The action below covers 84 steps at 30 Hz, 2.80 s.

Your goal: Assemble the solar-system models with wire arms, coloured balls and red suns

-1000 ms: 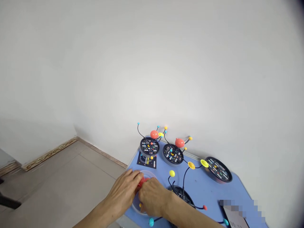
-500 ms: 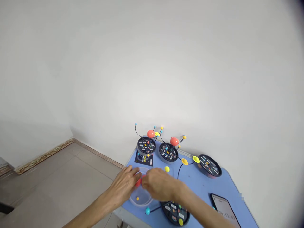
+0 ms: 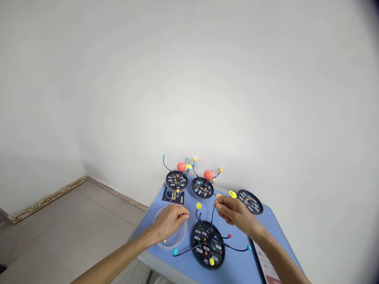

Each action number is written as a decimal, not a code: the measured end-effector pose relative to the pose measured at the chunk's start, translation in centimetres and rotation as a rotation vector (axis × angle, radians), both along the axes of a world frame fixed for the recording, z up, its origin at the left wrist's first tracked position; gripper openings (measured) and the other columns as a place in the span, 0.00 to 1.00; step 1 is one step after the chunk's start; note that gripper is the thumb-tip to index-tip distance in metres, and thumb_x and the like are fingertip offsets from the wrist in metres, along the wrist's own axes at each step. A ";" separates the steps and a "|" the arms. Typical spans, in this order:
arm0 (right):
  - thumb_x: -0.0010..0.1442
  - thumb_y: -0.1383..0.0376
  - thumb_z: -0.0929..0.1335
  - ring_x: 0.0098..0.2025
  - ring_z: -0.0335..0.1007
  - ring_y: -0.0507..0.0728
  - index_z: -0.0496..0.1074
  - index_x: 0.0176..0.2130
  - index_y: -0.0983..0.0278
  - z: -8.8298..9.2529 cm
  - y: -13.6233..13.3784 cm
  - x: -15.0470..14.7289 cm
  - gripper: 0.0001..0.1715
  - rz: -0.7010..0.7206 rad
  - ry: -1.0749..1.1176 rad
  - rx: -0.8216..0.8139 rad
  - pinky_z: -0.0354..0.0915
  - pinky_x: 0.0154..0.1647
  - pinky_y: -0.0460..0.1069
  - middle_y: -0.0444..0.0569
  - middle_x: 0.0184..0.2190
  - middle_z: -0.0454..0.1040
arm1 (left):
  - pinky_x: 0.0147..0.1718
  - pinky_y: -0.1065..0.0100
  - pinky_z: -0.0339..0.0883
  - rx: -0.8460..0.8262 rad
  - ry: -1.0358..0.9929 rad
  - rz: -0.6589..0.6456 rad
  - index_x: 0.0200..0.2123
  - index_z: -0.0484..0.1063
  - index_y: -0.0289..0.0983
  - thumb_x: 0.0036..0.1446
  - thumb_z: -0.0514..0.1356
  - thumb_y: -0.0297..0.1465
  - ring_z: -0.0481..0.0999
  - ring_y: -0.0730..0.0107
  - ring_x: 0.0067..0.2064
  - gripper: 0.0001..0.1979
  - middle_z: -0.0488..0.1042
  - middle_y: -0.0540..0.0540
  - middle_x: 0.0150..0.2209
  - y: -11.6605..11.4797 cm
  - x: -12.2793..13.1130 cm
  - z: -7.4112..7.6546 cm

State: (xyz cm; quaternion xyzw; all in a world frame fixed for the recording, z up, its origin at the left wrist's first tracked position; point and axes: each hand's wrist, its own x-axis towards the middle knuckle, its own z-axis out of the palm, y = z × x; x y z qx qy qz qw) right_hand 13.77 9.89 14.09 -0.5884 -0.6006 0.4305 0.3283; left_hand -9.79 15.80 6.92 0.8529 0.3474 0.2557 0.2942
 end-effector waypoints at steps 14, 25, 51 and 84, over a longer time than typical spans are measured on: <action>0.48 0.57 0.66 0.20 0.59 0.51 0.72 0.34 0.63 -3.9 0.7 0.7 0.14 -0.017 -0.075 -0.025 0.57 0.24 0.48 0.38 0.19 0.64 | 0.41 0.64 0.65 -0.111 0.057 0.114 0.46 0.73 0.38 0.51 0.66 0.34 0.76 0.56 0.42 0.18 0.77 0.48 0.33 1.8 3.7 -1.6; 0.47 0.66 0.67 0.22 0.50 0.49 0.75 0.25 0.64 -5.0 2.2 0.1 0.06 0.080 -0.381 0.013 0.47 0.25 0.47 0.38 0.16 0.59 | 0.27 0.68 0.57 -0.150 0.057 0.152 0.38 0.76 0.37 0.52 0.65 0.38 0.74 0.62 0.31 0.13 0.75 0.51 0.25 2.0 5.3 -1.9; 0.45 0.57 0.67 0.20 0.58 0.50 0.75 0.33 0.64 -3.2 0.9 1.8 0.16 -0.105 0.025 -0.017 0.54 0.23 0.48 0.41 0.21 0.69 | 0.27 0.67 0.55 0.014 0.008 0.114 0.18 0.66 0.39 0.60 0.51 0.26 0.66 0.69 0.24 0.18 0.67 0.52 0.19 -1.2 4.1 3.6; 0.37 0.57 0.79 0.25 0.64 0.52 0.76 0.32 0.65 -4.9 0.9 1.0 0.23 -0.216 0.568 -0.119 0.58 0.26 0.47 0.47 0.25 0.74 | 0.45 0.66 0.68 -0.133 -0.049 -0.026 0.38 0.79 0.37 0.45 0.67 0.26 0.77 0.59 0.45 0.14 0.79 0.47 0.43 3.2 6.7 -0.3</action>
